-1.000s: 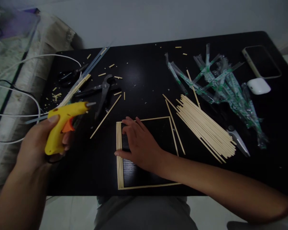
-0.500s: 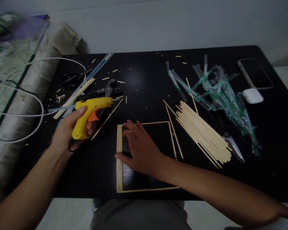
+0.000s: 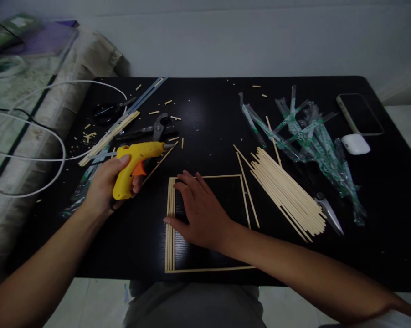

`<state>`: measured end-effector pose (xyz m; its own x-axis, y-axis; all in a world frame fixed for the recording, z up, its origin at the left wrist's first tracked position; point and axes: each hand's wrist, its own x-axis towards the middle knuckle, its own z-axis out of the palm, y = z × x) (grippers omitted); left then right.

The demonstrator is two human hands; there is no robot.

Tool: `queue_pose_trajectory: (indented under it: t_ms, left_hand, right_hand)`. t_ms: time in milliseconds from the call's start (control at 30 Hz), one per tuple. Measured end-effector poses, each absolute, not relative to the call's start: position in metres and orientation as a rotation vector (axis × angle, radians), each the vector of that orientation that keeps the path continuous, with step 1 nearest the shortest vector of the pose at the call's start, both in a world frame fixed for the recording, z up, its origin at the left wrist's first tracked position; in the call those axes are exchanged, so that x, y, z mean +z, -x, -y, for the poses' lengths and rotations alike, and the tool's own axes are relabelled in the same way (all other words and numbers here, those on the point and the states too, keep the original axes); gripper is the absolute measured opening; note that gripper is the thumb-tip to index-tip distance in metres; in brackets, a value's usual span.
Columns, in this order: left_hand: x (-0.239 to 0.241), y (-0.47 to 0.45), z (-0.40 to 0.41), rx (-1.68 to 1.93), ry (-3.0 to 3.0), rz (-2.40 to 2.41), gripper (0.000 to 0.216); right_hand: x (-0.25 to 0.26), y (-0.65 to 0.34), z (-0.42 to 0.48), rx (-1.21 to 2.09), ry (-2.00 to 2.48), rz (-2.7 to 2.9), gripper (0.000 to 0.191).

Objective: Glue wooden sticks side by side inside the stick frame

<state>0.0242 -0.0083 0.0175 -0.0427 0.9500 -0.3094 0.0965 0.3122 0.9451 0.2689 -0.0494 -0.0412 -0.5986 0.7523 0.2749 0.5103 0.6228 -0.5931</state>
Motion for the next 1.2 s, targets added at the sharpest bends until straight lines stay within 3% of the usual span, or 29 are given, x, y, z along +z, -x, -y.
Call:
queue_pose_trajectory:
  t_ms: [200,600,967,1100,1200]
  left_hand:
    - [0.012,-0.029,0.009,0.945,-1.033,-1.426,0.043]
    - [0.005,-0.031,0.011,0.956,-1.013,-1.365,0.038]
    - [0.004,-0.029,0.011,1.031,-0.984,-1.271,0.043]
    - [0.004,-0.027,0.012,1.005,-1.010,-1.193,0.047]
    - [0.002,-0.025,0.014,0.946,-1.015,-1.083,0.055]
  right_hand:
    - [-0.037,-0.270,0.050,0.669,0.991,2.338,0.053]
    - [-0.034,-0.271,0.050,0.686,0.970,2.376,0.061]
    - [-0.032,-0.271,0.051,0.700,0.949,2.352,0.057]
    - [-0.025,-0.272,0.048,0.816,0.954,2.121,0.040]
    - [-0.016,-0.274,0.038,1.111,1.071,1.767,0.020]
